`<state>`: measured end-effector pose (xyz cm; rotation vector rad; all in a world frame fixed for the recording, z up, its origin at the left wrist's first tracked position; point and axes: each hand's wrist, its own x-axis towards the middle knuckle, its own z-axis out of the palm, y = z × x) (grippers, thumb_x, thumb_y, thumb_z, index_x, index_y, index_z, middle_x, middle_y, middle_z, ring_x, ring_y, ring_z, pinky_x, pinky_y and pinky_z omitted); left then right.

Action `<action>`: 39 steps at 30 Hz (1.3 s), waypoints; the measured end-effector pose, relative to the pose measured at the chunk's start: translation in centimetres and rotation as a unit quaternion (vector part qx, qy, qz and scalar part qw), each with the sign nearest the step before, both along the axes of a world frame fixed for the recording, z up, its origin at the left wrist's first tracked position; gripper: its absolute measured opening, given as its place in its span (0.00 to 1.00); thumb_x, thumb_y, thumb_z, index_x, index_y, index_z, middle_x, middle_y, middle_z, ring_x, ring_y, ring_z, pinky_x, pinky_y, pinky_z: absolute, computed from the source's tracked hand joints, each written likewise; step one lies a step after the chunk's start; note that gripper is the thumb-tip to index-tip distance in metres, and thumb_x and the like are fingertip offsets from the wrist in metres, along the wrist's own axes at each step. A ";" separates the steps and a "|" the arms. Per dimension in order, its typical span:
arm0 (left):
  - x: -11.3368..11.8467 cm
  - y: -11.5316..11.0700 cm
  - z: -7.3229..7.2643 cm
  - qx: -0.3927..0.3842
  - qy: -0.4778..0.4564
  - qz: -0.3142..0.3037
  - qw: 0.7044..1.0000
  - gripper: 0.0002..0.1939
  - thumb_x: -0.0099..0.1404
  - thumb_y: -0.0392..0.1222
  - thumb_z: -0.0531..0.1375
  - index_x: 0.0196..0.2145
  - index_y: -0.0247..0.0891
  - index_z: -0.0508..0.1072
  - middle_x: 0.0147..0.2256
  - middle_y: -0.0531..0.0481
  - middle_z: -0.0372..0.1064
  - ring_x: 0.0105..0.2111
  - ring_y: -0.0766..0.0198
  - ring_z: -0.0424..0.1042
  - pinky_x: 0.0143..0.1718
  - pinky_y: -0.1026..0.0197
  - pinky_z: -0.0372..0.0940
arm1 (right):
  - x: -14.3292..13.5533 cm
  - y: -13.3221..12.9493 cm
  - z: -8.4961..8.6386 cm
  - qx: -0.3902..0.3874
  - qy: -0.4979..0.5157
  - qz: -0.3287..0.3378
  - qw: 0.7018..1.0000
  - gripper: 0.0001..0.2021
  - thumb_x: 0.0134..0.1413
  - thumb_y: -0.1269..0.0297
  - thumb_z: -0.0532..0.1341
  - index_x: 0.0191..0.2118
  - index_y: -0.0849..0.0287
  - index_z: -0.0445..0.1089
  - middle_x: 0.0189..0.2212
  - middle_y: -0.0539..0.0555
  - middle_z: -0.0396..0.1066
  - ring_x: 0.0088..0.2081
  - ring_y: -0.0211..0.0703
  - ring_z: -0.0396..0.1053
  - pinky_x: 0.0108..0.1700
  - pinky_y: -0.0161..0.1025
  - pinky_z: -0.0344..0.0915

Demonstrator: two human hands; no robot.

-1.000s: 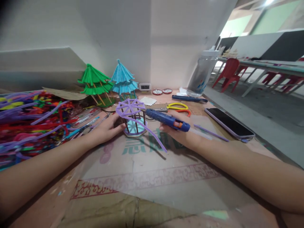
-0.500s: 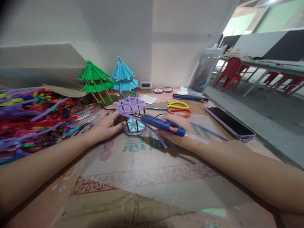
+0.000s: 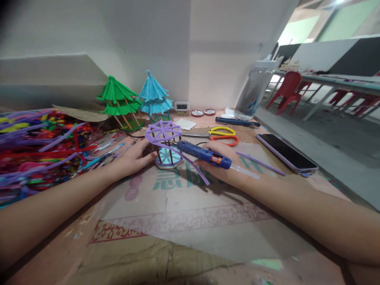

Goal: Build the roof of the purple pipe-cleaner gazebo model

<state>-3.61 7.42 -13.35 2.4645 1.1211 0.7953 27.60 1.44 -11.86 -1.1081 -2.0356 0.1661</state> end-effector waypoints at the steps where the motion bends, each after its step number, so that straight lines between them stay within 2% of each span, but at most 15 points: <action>1: 0.0 0.0 0.0 0.000 0.000 -0.001 1.000 0.20 0.71 0.56 0.53 0.49 0.37 0.69 0.47 0.40 0.75 0.51 0.46 0.74 0.54 0.45 0.69 | 0.0 0.0 0.0 -0.005 -0.001 -0.002 1.000 0.12 0.56 0.49 0.68 0.30 0.49 0.69 0.27 0.50 0.75 0.29 0.46 0.72 0.31 0.43 0.69; 8: 0.0 0.2 -0.1 0.003 0.002 0.001 1.000 0.20 0.69 0.57 0.54 0.46 0.38 0.69 0.44 0.40 0.75 0.44 0.47 0.75 0.47 0.46 0.69 | -0.1 -0.1 0.1 0.004 0.007 0.002 1.000 0.14 0.55 0.47 0.67 0.29 0.49 0.69 0.25 0.50 0.74 0.28 0.46 0.72 0.30 0.43 0.69; 13: 0.1 0.1 0.0 -0.004 -0.003 0.002 1.000 0.18 0.68 0.56 0.54 0.45 0.39 0.69 0.44 0.40 0.75 0.44 0.47 0.75 0.47 0.47 0.69 | -0.2 -0.2 0.2 0.009 0.011 0.008 1.000 0.12 0.55 0.51 0.68 0.30 0.49 0.70 0.26 0.49 0.74 0.28 0.46 0.72 0.30 0.42 0.69; 23: 0.0 0.2 -0.1 -0.002 0.001 0.004 1.000 0.20 0.69 0.58 0.54 0.44 0.38 0.68 0.42 0.40 0.74 0.42 0.47 0.74 0.45 0.47 0.68 | -0.4 -0.3 0.5 0.009 0.013 0.009 1.000 0.13 0.56 0.49 0.67 0.29 0.49 0.69 0.25 0.49 0.74 0.27 0.45 0.71 0.29 0.41 0.68; 27: 0.0 0.2 0.0 -0.005 0.003 0.000 1.000 0.21 0.69 0.59 0.53 0.45 0.37 0.69 0.44 0.39 0.74 0.44 0.47 0.74 0.47 0.47 0.67 | -0.3 -0.2 0.4 0.018 0.000 0.016 1.000 0.15 0.57 0.47 0.66 0.30 0.52 0.69 0.25 0.50 0.74 0.26 0.45 0.72 0.29 0.41 0.69; 31: 0.1 0.1 0.1 -0.012 0.000 -0.005 1.000 0.22 0.69 0.58 0.54 0.48 0.36 0.69 0.46 0.38 0.74 0.46 0.46 0.74 0.49 0.46 0.67 | -0.2 -0.1 0.3 0.022 -0.013 0.013 1.000 0.13 0.58 0.49 0.66 0.30 0.52 0.69 0.25 0.50 0.74 0.27 0.44 0.72 0.29 0.40 0.68; 39: 0.1 0.1 0.1 -0.018 0.006 0.009 1.000 0.21 0.68 0.57 0.54 0.47 0.36 0.70 0.46 0.38 0.75 0.49 0.46 0.74 0.52 0.46 0.67 | -0.2 -0.1 0.2 0.030 0.004 0.025 0.999 0.13 0.58 0.51 0.66 0.31 0.51 0.68 0.26 0.50 0.73 0.27 0.45 0.72 0.29 0.41 0.68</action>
